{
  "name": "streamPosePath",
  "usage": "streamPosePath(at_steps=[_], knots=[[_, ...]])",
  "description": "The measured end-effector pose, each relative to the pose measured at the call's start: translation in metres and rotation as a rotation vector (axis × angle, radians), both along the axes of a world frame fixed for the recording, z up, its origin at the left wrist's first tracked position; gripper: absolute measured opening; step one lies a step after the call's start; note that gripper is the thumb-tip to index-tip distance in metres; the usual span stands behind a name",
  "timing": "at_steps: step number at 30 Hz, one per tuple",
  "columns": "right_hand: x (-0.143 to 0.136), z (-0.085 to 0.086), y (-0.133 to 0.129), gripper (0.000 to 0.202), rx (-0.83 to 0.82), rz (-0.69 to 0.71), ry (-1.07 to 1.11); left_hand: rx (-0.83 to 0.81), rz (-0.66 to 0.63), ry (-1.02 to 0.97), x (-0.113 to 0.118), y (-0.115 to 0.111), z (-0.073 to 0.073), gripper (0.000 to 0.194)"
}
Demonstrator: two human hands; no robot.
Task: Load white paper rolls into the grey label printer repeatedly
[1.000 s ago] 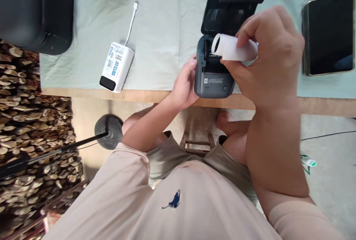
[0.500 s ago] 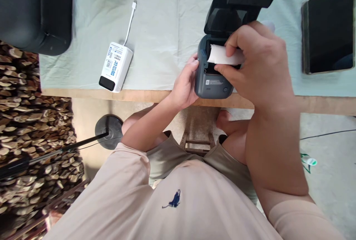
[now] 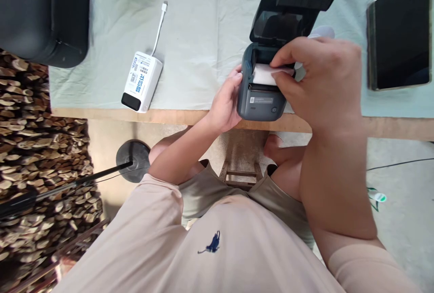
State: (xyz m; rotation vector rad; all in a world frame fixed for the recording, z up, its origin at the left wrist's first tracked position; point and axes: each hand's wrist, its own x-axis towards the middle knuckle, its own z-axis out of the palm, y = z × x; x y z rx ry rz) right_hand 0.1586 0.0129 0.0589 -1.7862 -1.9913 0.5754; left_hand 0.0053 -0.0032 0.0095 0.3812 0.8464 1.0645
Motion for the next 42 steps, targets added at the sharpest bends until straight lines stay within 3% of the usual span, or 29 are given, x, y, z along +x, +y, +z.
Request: streamPosePath(at_steps=[5,9,17,21,28,30,35,39,42], knots=[[0.001,-0.004,-0.001,0.008,0.21,0.105,0.153,-0.06,0.001,-0.044,-0.006,0.001,-0.002,0.039],[0.002,-0.008,-0.003,0.009,0.191,0.273,0.243,-0.062,0.065,-0.025,-0.01,-0.001,-0.007,0.046],[0.002,-0.01,-0.006,0.017,0.148,0.344,0.283,0.098,-0.078,0.058,-0.009,-0.002,-0.01,0.019],[0.003,-0.01,-0.004,0.02,0.257,0.284,0.363,0.117,-0.103,0.073,-0.01,-0.003,-0.009,0.023],[0.001,-0.014,-0.004,0.017,0.444,-0.014,0.573,0.149,-0.144,0.139,-0.011,-0.007,-0.009,0.045],[-0.001,-0.012,-0.006,0.028,0.462,-0.095,0.593,0.154,-0.168,0.135,-0.012,-0.008,-0.008,0.056],[-0.004,-0.004,-0.007,0.045,0.39,-0.027,0.633,0.1,-0.174,0.11,-0.013,-0.009,-0.005,0.097],[-0.001,-0.01,-0.002,0.037,0.429,-0.006,0.628,0.094,-0.141,0.091,-0.011,-0.009,-0.003,0.101],[0.005,-0.014,-0.001,0.024,0.347,0.051,0.583,0.096,-0.135,0.075,-0.01,-0.009,-0.003,0.097]])
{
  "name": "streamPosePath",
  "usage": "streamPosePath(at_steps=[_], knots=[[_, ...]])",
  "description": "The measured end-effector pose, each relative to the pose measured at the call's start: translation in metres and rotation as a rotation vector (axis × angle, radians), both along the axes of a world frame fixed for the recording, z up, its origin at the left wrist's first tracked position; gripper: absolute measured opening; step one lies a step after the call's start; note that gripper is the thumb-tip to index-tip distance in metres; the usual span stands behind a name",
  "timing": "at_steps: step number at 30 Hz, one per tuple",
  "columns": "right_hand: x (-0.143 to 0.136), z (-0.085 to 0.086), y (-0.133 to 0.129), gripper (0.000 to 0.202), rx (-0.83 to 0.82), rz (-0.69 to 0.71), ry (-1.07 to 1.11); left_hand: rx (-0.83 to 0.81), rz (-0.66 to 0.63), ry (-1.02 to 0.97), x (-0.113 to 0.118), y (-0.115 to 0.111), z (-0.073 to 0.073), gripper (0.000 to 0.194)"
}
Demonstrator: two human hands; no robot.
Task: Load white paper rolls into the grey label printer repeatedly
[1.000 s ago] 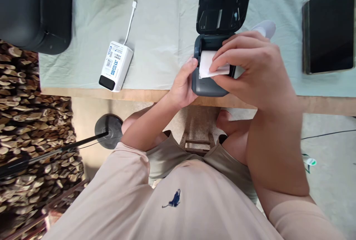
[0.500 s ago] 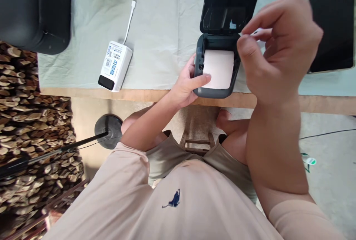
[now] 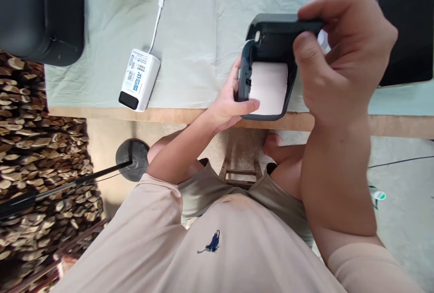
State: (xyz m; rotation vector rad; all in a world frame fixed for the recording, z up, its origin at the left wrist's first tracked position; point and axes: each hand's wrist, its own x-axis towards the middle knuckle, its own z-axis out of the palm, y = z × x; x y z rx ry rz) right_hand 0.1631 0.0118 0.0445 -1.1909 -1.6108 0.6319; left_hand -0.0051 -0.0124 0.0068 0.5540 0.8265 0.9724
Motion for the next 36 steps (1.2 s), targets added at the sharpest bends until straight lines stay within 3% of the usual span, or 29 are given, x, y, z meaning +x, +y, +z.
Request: streamPosePath(at_steps=[8,11,14,20,25,28,32,36], knots=[[0.01,-0.005,-0.002,0.026,-0.189,0.193,-0.189,0.056,-0.031,-0.014,-0.003,0.0,-0.002,0.095],[0.011,-0.009,0.001,0.024,-0.214,0.22,-0.152,0.041,-0.017,-0.03,-0.002,-0.001,-0.001,0.099],[0.01,-0.011,0.003,0.035,-0.269,0.192,-0.06,0.055,-0.031,-0.02,-0.003,-0.002,-0.003,0.098],[0.006,-0.008,0.0,0.063,-0.439,0.238,0.029,0.102,0.023,-0.035,-0.005,-0.002,-0.011,0.051],[0.003,-0.008,-0.001,0.068,-0.495,0.235,0.053,0.007,0.045,0.027,-0.001,-0.003,-0.009,0.033],[0.002,-0.009,0.0,0.068,-0.5,0.253,0.097,0.046,0.034,0.016,0.0,-0.001,-0.007,0.025],[0.002,-0.011,-0.001,0.089,-0.506,0.327,0.198,0.109,0.01,-0.024,-0.002,0.002,-0.01,0.021],[0.002,-0.012,-0.002,0.082,-0.519,0.268,0.144,0.062,-0.004,-0.028,-0.001,0.005,-0.011,0.022]])
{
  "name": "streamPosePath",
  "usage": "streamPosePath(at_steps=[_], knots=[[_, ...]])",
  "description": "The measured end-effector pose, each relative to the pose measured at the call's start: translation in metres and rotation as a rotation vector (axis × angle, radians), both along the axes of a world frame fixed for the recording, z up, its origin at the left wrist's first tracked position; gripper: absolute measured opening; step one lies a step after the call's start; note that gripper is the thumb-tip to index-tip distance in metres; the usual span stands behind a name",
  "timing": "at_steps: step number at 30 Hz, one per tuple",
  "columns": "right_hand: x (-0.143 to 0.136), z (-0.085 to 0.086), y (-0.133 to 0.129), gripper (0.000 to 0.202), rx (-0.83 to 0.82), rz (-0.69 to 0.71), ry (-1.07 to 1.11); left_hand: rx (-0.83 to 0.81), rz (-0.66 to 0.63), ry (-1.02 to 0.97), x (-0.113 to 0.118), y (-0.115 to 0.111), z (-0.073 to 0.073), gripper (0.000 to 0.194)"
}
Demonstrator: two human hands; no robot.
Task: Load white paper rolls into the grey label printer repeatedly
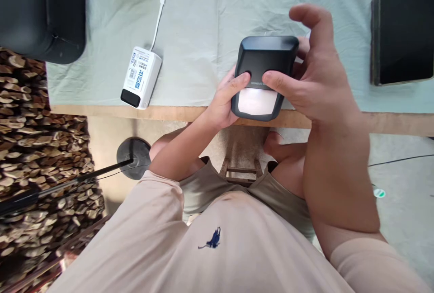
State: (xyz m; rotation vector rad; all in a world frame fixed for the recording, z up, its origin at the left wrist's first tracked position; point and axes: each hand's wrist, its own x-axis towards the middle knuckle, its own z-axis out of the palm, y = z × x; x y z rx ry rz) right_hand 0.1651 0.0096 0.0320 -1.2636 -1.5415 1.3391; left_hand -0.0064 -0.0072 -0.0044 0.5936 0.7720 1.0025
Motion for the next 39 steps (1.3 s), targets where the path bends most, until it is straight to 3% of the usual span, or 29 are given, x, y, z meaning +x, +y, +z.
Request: streamPosePath(at_steps=[4,8,10,13,18,21,24,27,30,35,39], knots=[[0.003,0.002,0.001,0.061,0.142,-0.077,-0.038,-0.1,0.108,-0.047,0.001,0.004,0.002,0.036],[0.009,0.008,0.003,0.025,0.301,-0.307,-0.055,-0.13,0.245,0.005,0.001,0.007,-0.001,0.034],[0.01,0.009,0.003,0.019,0.352,-0.366,-0.069,-0.112,0.228,-0.001,0.001,0.008,-0.003,0.034],[0.01,0.01,0.002,0.022,0.369,-0.303,-0.095,-0.042,0.151,-0.054,0.002,0.007,-0.003,0.034],[0.016,0.014,-0.001,0.055,0.356,-0.004,-0.331,-0.085,0.173,-0.04,0.005,0.006,0.001,0.03],[0.02,0.015,-0.003,0.072,0.347,0.066,-0.405,-0.117,0.163,-0.041,0.006,0.007,0.003,0.029],[0.018,0.014,-0.004,0.069,0.412,-0.034,-0.375,-0.121,0.165,-0.006,0.005,0.007,0.003,0.032],[0.007,0.013,-0.001,0.039,0.546,-0.285,-0.21,-0.111,0.142,0.055,0.003,0.006,0.002,0.041],[-0.006,0.013,0.005,0.04,0.622,-0.456,-0.055,-0.022,0.038,0.032,0.002,0.004,0.002,0.03],[-0.013,0.017,0.009,0.033,0.57,-0.457,-0.022,-0.019,0.018,0.002,0.003,0.002,0.004,0.022],[-0.005,0.022,0.005,0.02,0.483,-0.35,-0.241,-0.074,0.048,-0.058,0.004,0.003,0.005,0.03]])
